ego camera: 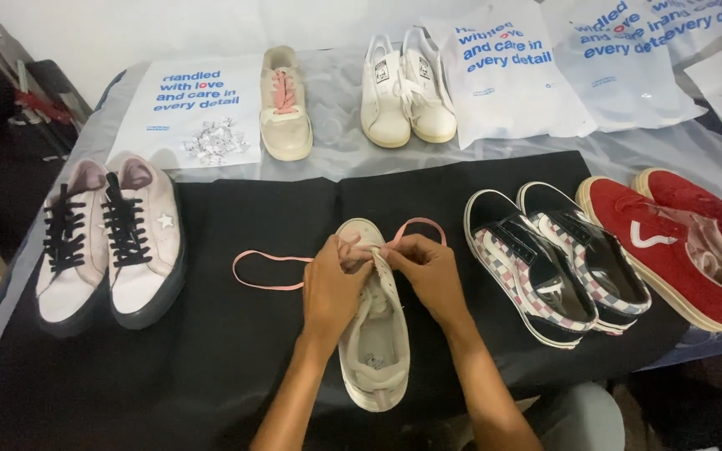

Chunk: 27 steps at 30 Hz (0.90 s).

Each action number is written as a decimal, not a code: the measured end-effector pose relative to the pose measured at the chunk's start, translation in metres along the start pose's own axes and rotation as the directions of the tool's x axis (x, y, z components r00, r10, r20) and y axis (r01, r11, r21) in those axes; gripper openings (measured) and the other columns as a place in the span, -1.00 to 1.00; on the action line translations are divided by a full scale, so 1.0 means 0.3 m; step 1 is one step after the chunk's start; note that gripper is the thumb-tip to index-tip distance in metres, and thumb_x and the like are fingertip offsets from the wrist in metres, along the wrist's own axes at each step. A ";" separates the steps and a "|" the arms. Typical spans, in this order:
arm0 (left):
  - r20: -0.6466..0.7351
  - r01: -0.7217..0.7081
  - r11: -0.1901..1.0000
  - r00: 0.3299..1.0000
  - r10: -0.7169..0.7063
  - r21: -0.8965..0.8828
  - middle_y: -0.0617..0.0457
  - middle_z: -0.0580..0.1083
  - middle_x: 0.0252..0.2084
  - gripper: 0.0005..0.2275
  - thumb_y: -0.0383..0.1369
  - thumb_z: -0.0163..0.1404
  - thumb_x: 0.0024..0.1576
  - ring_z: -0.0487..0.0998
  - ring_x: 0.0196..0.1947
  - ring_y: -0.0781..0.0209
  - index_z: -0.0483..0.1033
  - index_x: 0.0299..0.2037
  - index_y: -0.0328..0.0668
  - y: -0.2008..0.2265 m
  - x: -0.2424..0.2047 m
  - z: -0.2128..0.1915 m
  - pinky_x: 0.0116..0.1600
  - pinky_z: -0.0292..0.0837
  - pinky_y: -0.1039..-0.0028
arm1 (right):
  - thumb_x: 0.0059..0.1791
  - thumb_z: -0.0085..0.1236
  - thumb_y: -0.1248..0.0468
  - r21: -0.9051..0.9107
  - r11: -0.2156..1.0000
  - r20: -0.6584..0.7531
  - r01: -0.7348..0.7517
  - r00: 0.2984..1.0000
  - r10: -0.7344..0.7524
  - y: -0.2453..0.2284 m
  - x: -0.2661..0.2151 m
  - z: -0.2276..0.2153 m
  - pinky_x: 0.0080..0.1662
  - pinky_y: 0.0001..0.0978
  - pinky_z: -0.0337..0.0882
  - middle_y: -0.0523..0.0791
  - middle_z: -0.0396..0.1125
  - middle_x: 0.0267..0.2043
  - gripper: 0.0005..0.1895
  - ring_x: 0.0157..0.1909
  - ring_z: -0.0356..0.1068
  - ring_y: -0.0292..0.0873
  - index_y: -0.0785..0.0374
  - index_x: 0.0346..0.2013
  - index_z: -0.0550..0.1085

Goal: Threading pink laces through the eyelets of a white shoe on a counter.

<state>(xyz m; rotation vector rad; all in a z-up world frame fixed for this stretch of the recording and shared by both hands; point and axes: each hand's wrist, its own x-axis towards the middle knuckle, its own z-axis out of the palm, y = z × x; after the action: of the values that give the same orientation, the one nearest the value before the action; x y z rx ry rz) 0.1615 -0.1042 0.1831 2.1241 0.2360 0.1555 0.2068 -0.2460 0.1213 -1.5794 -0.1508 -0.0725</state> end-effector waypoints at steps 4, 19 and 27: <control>-0.017 0.019 0.990 1.000 -0.017 0.141 -0.27 0.60 -0.21 -0.77 -0.32 0.18 0.09 0.59 -0.04 -0.31 0.34 -0.31 -0.20 0.001 0.003 0.009 -0.04 0.54 0.01 | -0.05 0.35 0.36 -0.064 0.996 0.076 0.062 0.996 -0.057 0.015 -0.012 -0.025 -0.11 -0.22 0.54 0.00 0.53 -0.37 -0.95 -0.24 0.53 -0.15 0.26 -0.32 0.62; 0.024 -0.039 0.838 0.998 0.062 -0.545 -0.02 0.62 -0.34 -0.82 -0.56 0.18 0.00 0.51 -0.37 0.26 0.40 -0.33 -0.21 -0.145 0.028 -0.049 -0.22 0.51 0.40 | -0.10 0.37 0.28 0.080 0.997 0.245 -0.023 0.970 0.003 -0.007 -0.021 -0.054 0.14 -0.29 0.43 0.01 0.41 -0.04 -0.29 0.05 0.37 -0.10 0.21 0.22 0.17; -0.100 -0.127 0.712 0.992 0.080 -0.690 0.01 0.68 -0.24 -0.69 -0.52 0.20 0.13 0.46 -0.40 0.47 0.20 -0.33 -0.06 -0.301 0.055 0.058 -0.29 0.33 0.65 | -0.02 0.20 0.17 -0.527 0.788 0.432 0.318 0.899 -0.074 -0.272 -0.042 0.013 0.35 0.10 0.14 0.11 0.34 -0.26 -0.69 0.01 0.44 0.19 0.13 -0.01 0.63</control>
<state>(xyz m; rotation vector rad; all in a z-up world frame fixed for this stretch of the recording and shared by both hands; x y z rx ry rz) 0.1714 -0.0674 0.0977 1.3672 0.0691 0.3246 0.1827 -0.2421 0.2001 -2.1897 -0.6709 0.0389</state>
